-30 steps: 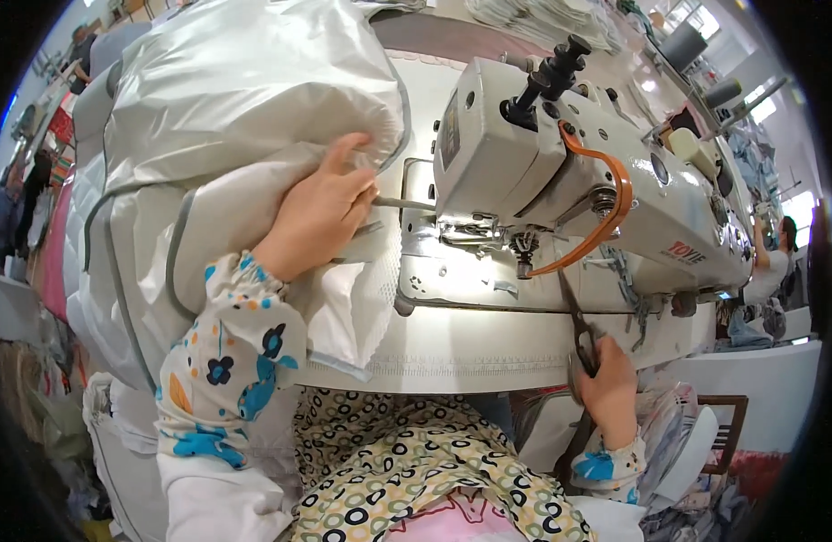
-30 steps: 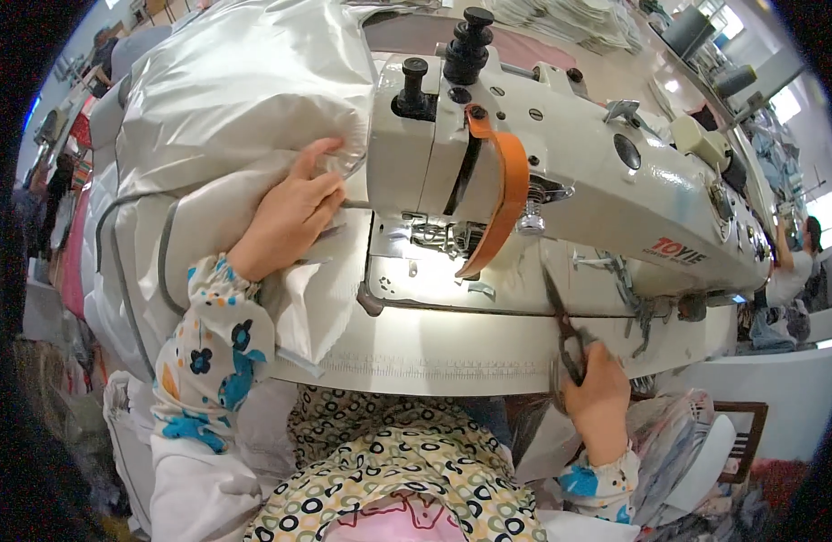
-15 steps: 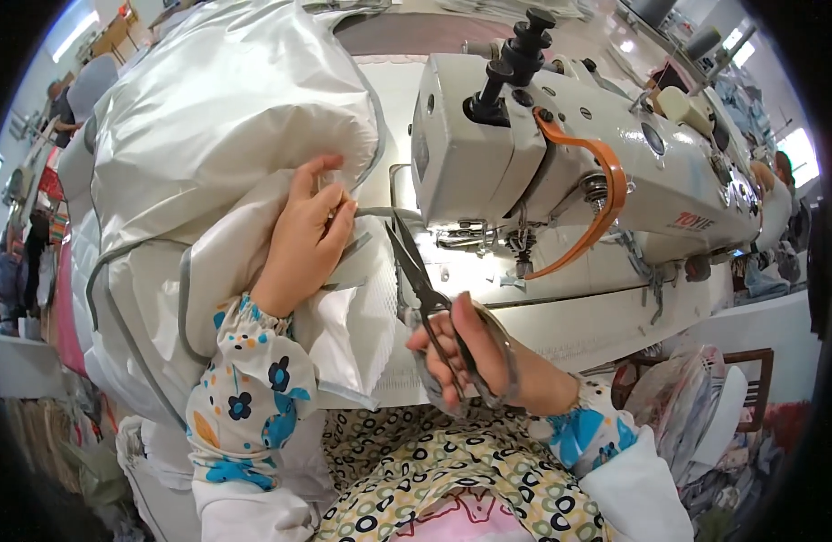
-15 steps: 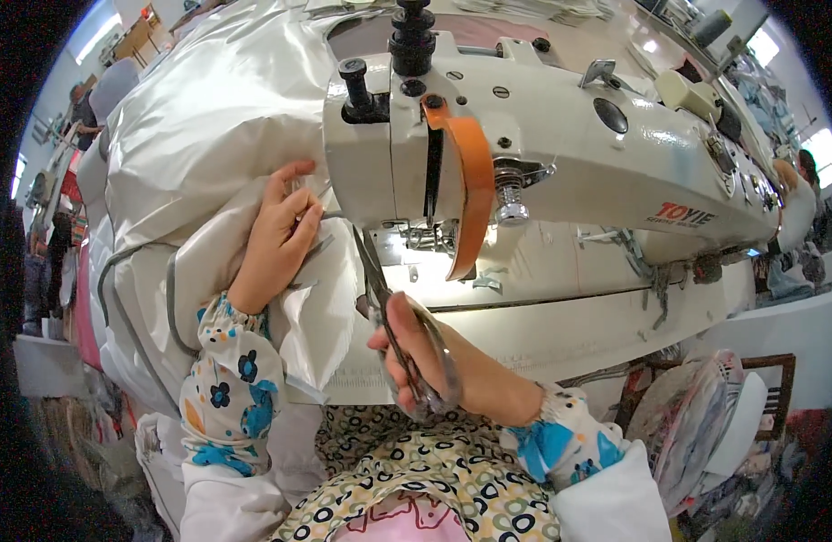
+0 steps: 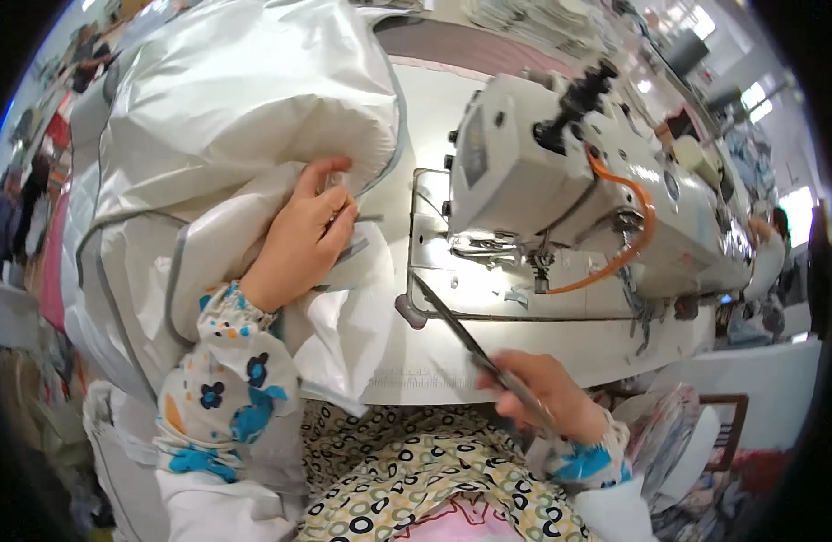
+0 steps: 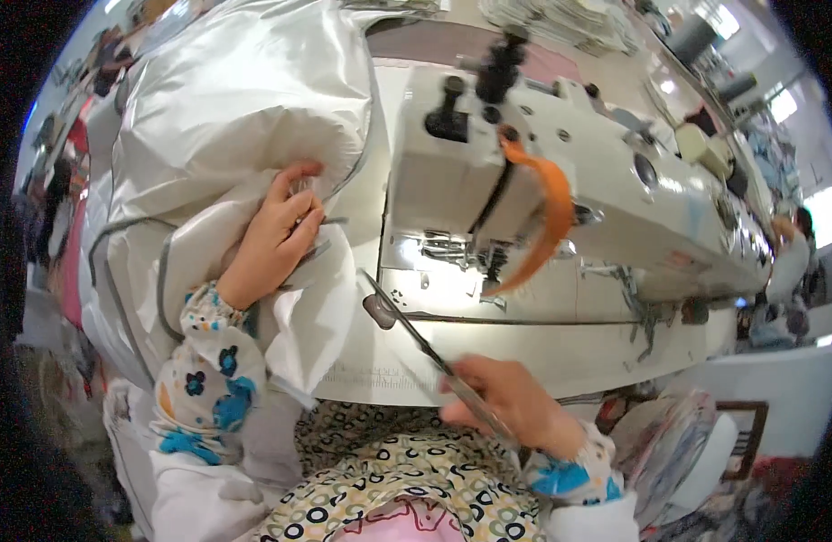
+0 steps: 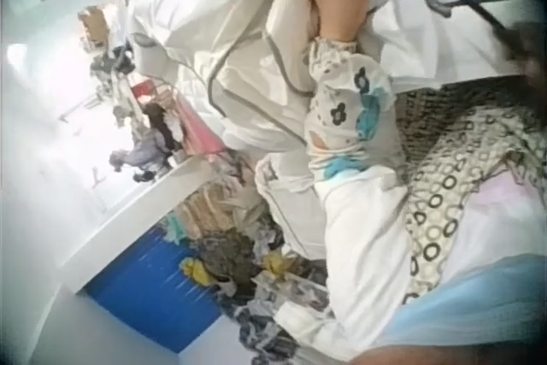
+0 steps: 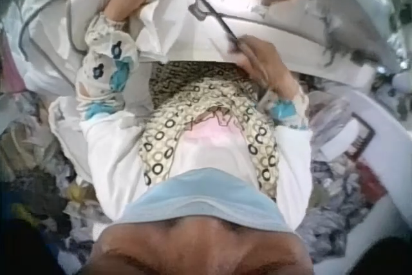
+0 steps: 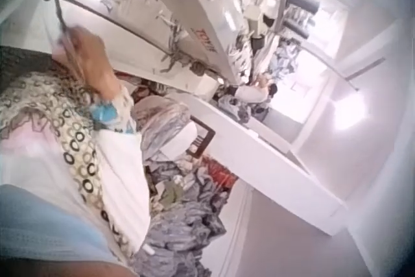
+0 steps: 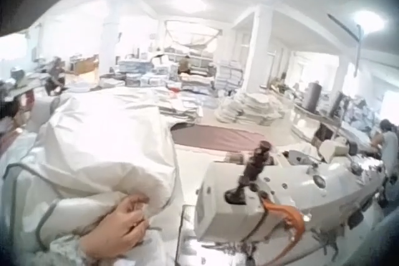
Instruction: Sewing and trimming white fabric pieces using an industrial sewing machine.
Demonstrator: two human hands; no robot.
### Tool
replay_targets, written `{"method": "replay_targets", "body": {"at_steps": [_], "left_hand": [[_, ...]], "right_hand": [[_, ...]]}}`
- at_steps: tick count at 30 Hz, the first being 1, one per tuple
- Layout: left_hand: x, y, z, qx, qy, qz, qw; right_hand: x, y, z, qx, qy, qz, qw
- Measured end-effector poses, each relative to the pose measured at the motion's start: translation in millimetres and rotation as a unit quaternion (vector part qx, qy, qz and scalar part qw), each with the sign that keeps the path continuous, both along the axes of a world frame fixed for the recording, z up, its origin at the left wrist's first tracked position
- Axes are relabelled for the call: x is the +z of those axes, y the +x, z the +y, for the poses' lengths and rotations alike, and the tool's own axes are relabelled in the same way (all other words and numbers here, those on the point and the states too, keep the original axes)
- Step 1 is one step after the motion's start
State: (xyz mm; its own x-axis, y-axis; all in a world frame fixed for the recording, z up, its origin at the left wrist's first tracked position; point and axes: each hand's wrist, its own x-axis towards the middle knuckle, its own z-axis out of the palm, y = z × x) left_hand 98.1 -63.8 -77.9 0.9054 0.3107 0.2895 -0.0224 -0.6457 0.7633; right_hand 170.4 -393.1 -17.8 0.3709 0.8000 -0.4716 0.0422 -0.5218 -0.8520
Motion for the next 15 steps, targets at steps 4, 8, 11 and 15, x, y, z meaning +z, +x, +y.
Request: {"method": "replay_targets", "body": {"at_steps": [4, 8, 11, 15], "left_hand": [[11, -35, -5, 0.005, 0.043, 0.029, 0.999], [24, -77, -16, 0.036, 0.020, 0.111, 0.993], [25, -91, -24, 0.036, 0.012, 0.124, 0.992], [16, -92, -33, 0.054, 0.063, 0.067, 0.994]], "right_hand": [[-22, 15, -81, -0.084, -0.076, -0.204, 0.972], [-38, 27, -117, -0.143, -0.190, -0.521, 0.820], [-38, 31, -94, -0.129, -0.149, -0.642, 0.741], [-46, 31, -17, 0.017, 0.057, -0.550, 0.833]]}}
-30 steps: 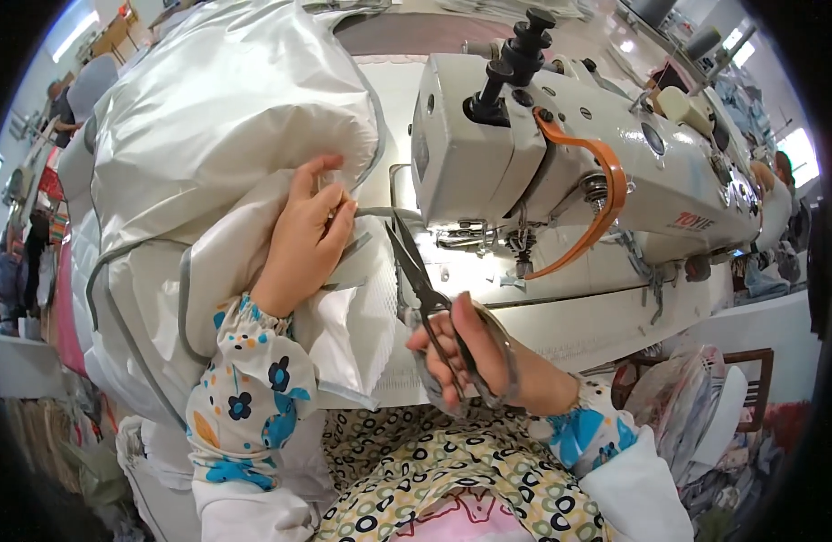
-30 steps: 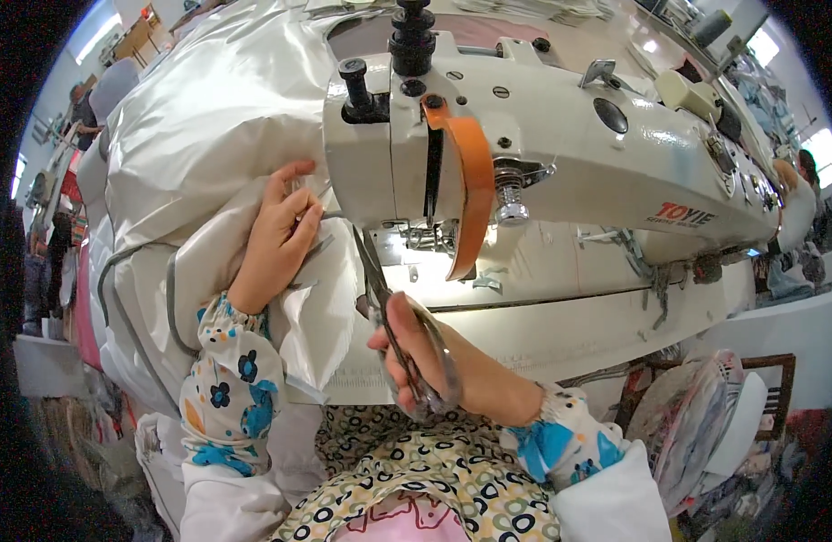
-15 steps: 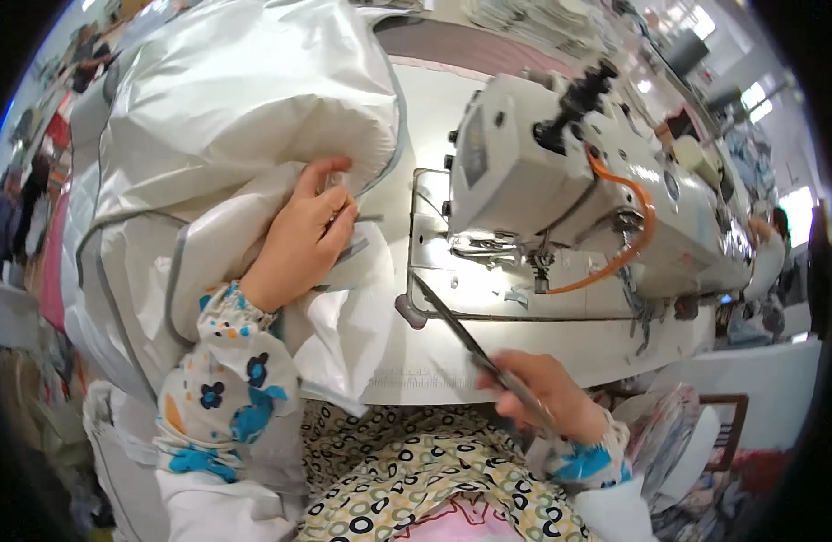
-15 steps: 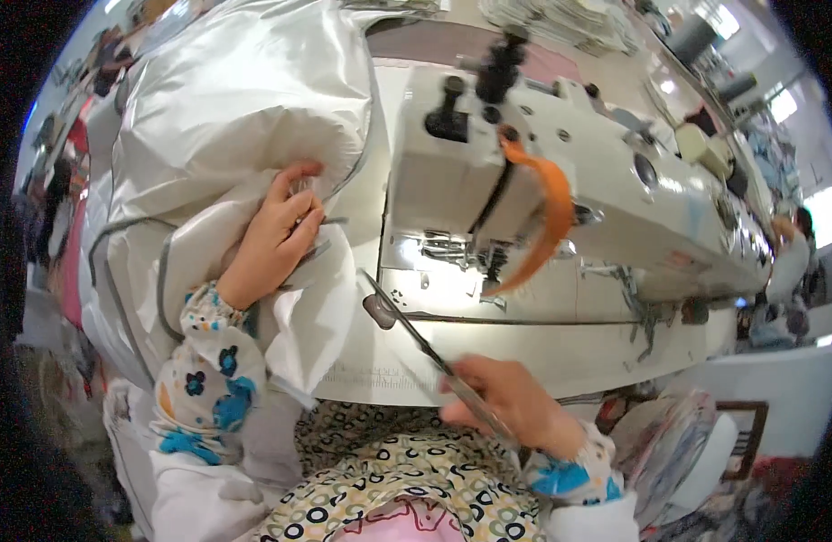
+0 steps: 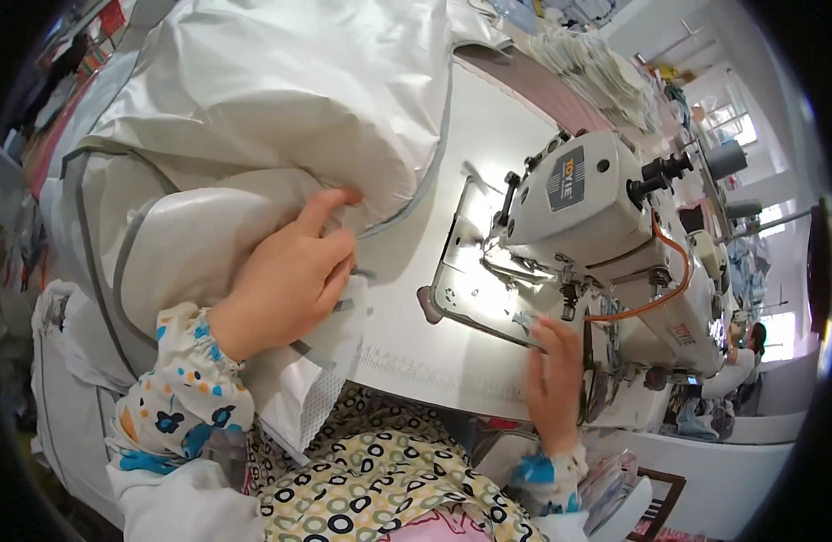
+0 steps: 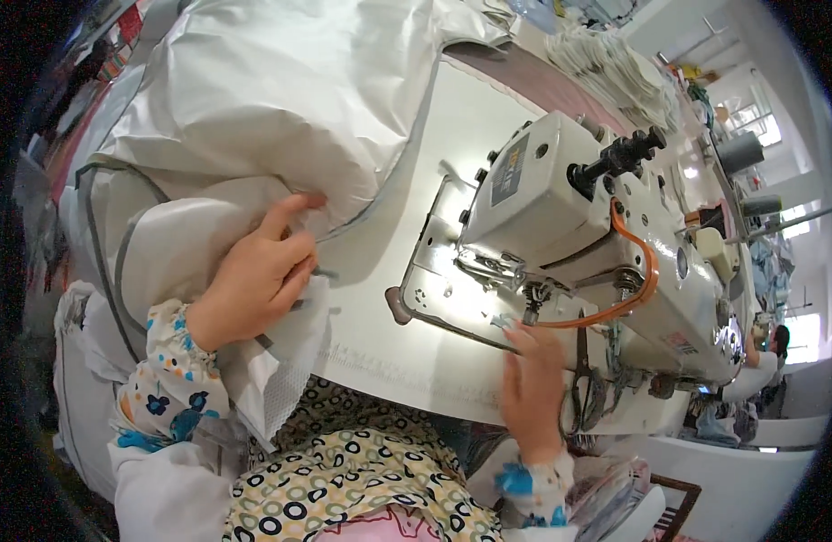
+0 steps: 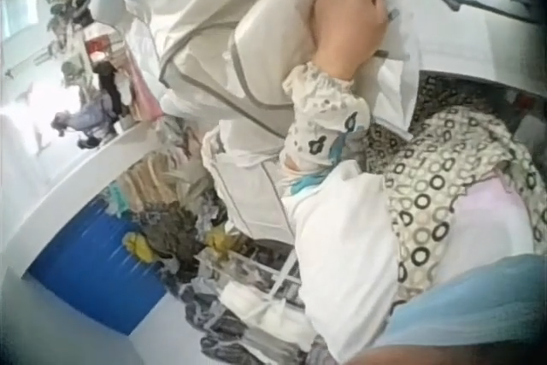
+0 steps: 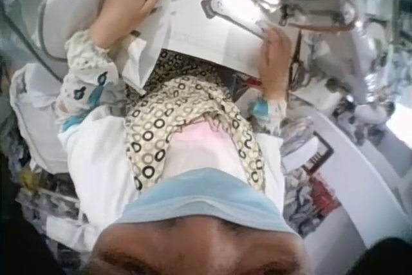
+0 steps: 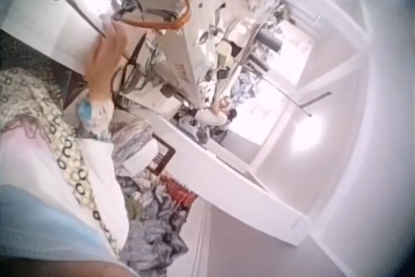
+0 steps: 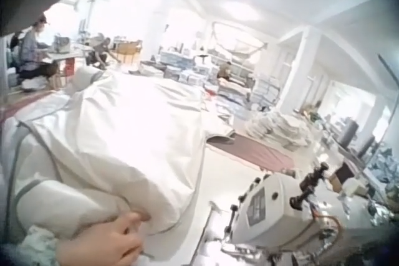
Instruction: Sewing and trimming white fabric pieces using an industrial sewing machine.
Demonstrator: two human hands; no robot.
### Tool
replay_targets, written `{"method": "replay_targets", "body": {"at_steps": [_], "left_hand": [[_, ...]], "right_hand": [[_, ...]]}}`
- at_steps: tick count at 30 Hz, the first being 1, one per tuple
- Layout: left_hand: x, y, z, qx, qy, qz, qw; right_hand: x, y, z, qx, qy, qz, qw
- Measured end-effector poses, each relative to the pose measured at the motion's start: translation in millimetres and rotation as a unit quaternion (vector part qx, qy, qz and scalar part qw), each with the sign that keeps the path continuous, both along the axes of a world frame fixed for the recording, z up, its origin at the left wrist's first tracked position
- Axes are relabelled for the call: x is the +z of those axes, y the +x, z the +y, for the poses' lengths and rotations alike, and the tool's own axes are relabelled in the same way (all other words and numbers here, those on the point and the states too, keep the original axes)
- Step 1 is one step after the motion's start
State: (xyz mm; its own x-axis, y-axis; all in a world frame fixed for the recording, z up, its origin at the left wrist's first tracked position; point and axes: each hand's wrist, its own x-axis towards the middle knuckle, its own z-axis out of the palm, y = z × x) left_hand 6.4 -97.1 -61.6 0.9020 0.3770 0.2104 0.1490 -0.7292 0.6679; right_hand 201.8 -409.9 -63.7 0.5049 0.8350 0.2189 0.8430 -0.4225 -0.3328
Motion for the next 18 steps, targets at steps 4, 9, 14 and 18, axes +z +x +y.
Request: {"method": "replay_targets", "body": {"at_steps": [4, 9, 14, 18], "left_hand": [[-1, -13, -15, 0.006, 0.036, -0.010, 0.999], [2, -54, -50, 0.028, 0.064, -0.014, 0.997], [-9, -74, -74, 0.104, 0.176, 0.019, 0.979], [-6, -70, -94, 0.140, 0.188, 0.015, 0.972]], "right_hand": [[-1, -3, 37, 0.045, 0.041, -0.003, 0.998], [27, -11, 3, 0.090, 0.022, 0.427, 0.899], [7, -15, 29, 0.012, 0.146, 0.308, 0.940], [-5, -23, 58, 0.041, 0.082, 0.099, 0.991]]}}
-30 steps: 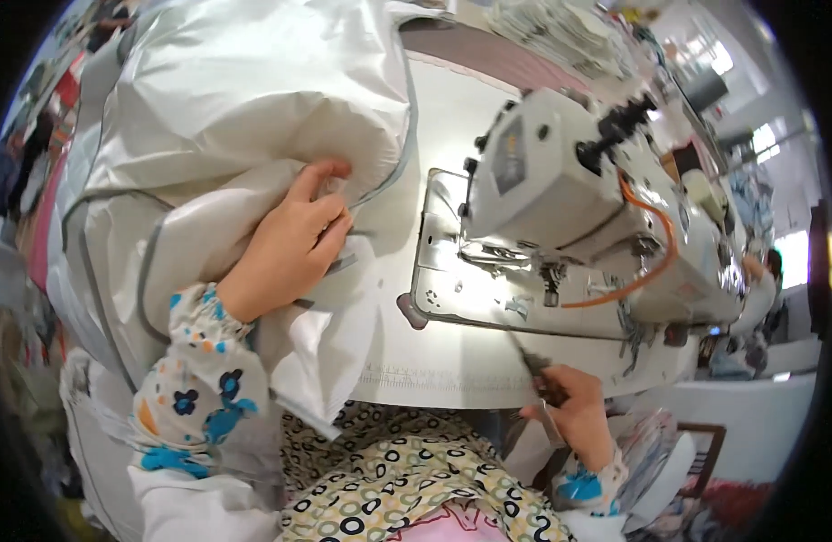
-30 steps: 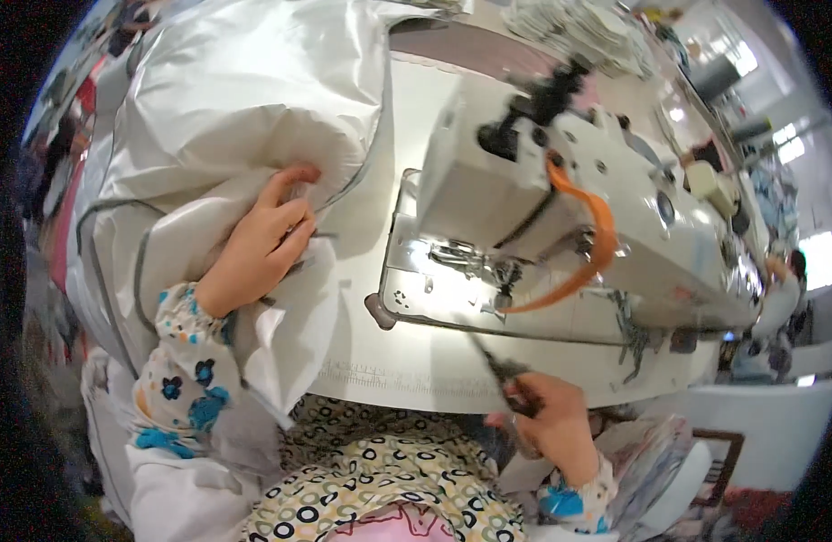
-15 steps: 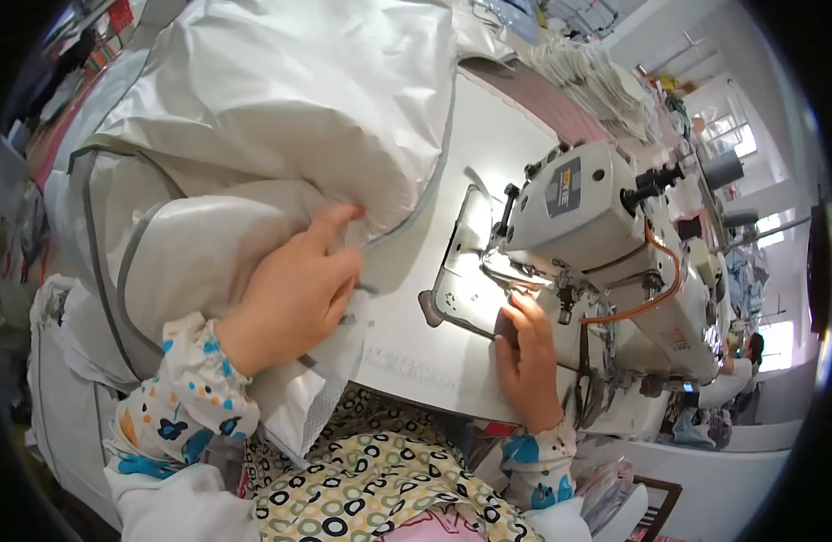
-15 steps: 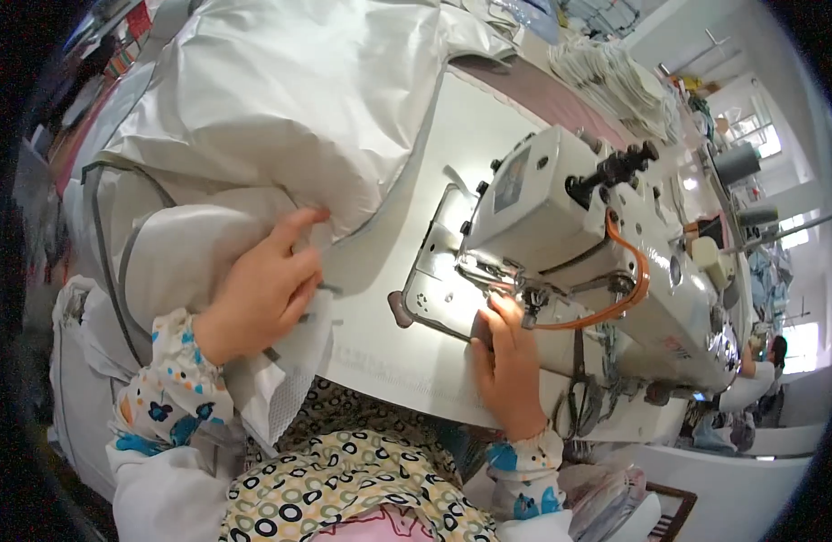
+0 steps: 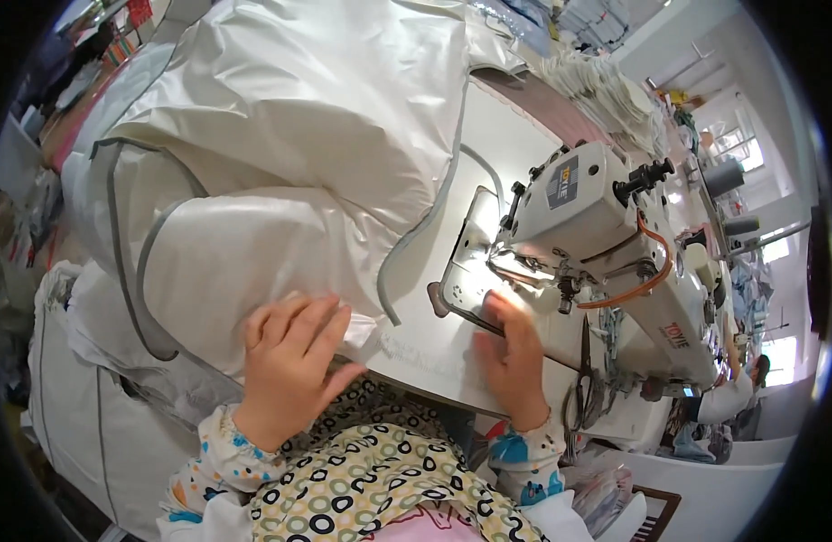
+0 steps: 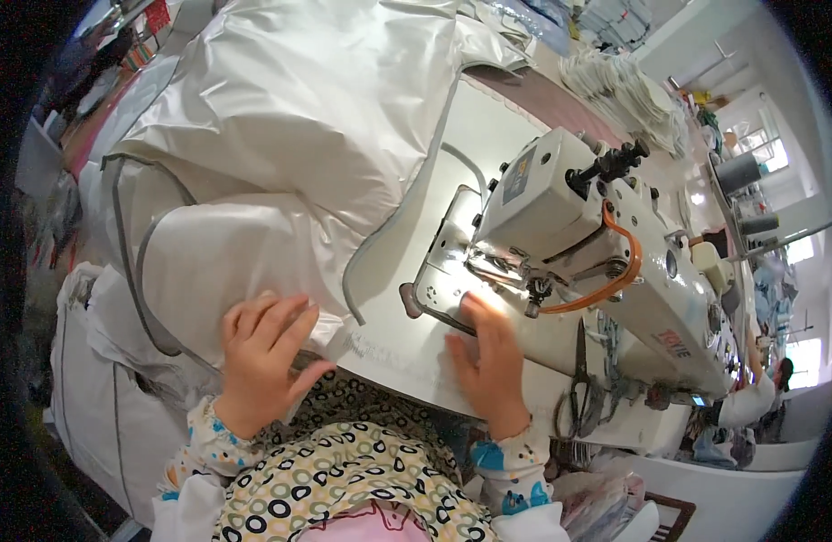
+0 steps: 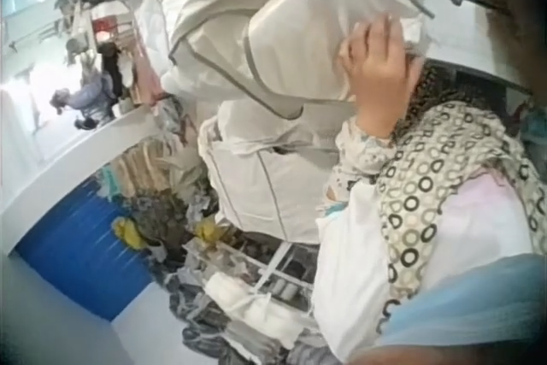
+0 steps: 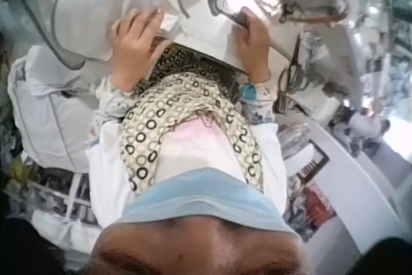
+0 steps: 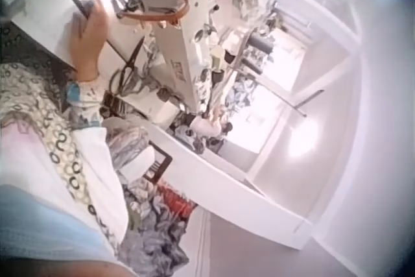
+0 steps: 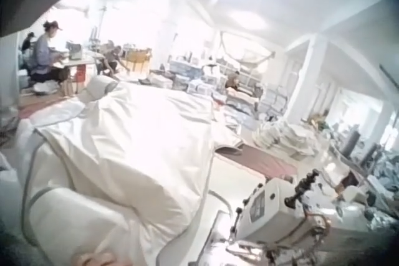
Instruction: Sewing and trimming white fabric pieces using an industrial sewing machine.
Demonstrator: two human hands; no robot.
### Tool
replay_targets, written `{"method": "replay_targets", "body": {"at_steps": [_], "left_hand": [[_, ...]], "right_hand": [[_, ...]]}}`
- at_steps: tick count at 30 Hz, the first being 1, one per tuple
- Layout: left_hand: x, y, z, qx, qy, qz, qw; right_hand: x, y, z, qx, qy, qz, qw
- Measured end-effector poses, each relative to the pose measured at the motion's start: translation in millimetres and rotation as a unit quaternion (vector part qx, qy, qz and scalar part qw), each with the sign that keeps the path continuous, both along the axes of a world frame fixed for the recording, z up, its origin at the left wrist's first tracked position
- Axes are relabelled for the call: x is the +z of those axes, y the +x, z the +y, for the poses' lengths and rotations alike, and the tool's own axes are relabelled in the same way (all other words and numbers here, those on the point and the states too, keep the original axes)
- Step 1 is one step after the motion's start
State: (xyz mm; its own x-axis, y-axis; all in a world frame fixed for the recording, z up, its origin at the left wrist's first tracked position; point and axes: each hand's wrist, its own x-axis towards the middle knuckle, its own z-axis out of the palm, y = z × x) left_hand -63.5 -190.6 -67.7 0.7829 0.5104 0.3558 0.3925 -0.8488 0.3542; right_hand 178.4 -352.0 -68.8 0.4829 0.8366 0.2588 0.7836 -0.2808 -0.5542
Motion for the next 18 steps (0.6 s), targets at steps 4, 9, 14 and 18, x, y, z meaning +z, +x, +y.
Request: {"method": "replay_targets", "body": {"at_steps": [4, 9, 14, 18], "left_hand": [[-1, 7, -14, 0.078, -0.016, -0.035, 0.996], [-18, 12, -24, 0.086, -0.006, -0.039, 0.995], [-7, 19, -43, 0.240, 0.019, -0.058, 0.969], [15, 3, -37, 0.194, 0.060, -0.020, 0.979]], "right_hand": [[18, -20, -5, 0.024, -0.052, 0.389, 0.920], [23, -28, 30, 0.110, 0.103, 0.127, 0.980], [31, -44, 71, 0.281, 0.061, -0.044, 0.957], [18, -69, 104, 0.277, 0.094, -0.112, 0.950]]}}
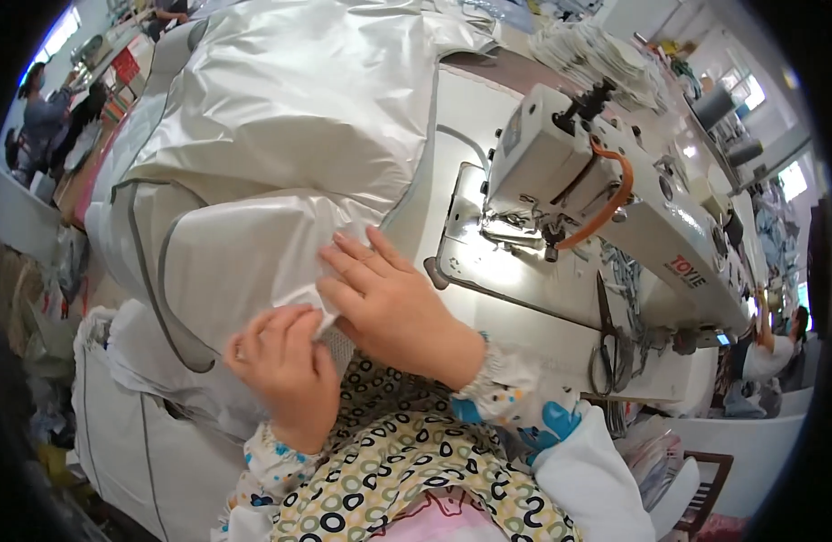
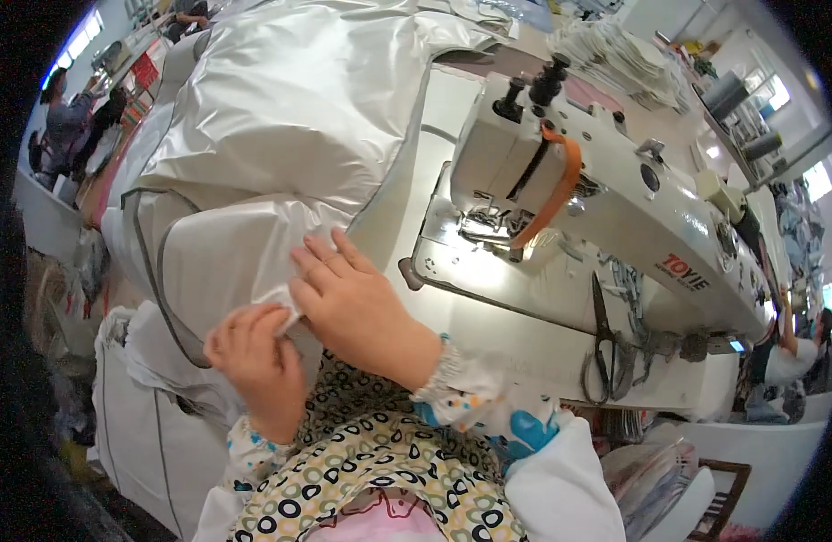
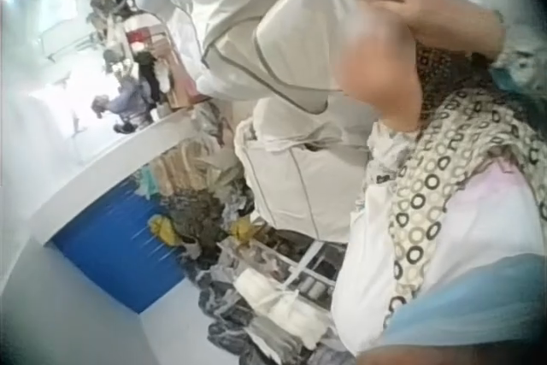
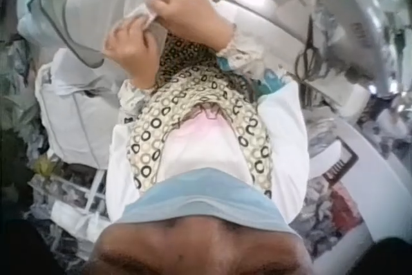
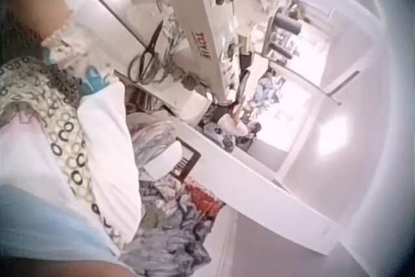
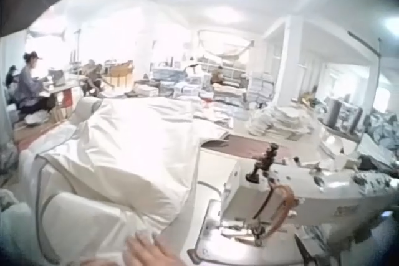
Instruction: Sewing and trimming white fabric pieces using an industrial sewing machine.
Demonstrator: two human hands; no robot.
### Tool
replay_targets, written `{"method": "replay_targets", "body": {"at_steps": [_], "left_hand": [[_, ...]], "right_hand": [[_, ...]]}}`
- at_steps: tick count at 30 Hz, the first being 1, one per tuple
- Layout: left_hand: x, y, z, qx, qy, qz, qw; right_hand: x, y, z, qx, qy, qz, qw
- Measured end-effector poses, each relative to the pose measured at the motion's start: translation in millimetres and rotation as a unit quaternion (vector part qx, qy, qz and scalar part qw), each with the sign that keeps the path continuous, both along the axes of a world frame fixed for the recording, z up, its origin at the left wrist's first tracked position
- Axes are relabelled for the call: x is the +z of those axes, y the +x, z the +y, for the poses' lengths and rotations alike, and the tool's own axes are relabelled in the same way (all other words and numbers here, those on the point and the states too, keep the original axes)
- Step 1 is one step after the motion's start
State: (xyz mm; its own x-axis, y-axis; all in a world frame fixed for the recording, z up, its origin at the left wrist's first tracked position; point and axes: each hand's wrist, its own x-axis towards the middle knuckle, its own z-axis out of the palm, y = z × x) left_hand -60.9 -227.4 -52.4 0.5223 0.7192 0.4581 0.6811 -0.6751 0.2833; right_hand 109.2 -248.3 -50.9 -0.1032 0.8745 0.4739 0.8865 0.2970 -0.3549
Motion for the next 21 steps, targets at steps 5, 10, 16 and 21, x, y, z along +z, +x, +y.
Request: {"method": "replay_targets", "body": {"at_steps": [5, 10, 16, 21], "left_hand": [[-5, -7, 9, 0.039, 0.015, -0.099, 0.994], [25, 13, 44, -0.025, 0.068, -0.152, 0.986], [61, 130, 93, -0.352, 0.229, 0.081, 0.904], [-6, 191, 89, -0.493, -0.069, 0.118, 0.859]], "right_hand": [[-20, -7, 17, -0.039, 0.107, 0.032, 0.993], [-16, 1, 24, -0.048, 0.142, 0.102, 0.983], [-29, 2, -3, -0.111, -0.025, 0.793, 0.599], [-56, 24, -60, -0.297, -0.122, 0.650, 0.689]]}}
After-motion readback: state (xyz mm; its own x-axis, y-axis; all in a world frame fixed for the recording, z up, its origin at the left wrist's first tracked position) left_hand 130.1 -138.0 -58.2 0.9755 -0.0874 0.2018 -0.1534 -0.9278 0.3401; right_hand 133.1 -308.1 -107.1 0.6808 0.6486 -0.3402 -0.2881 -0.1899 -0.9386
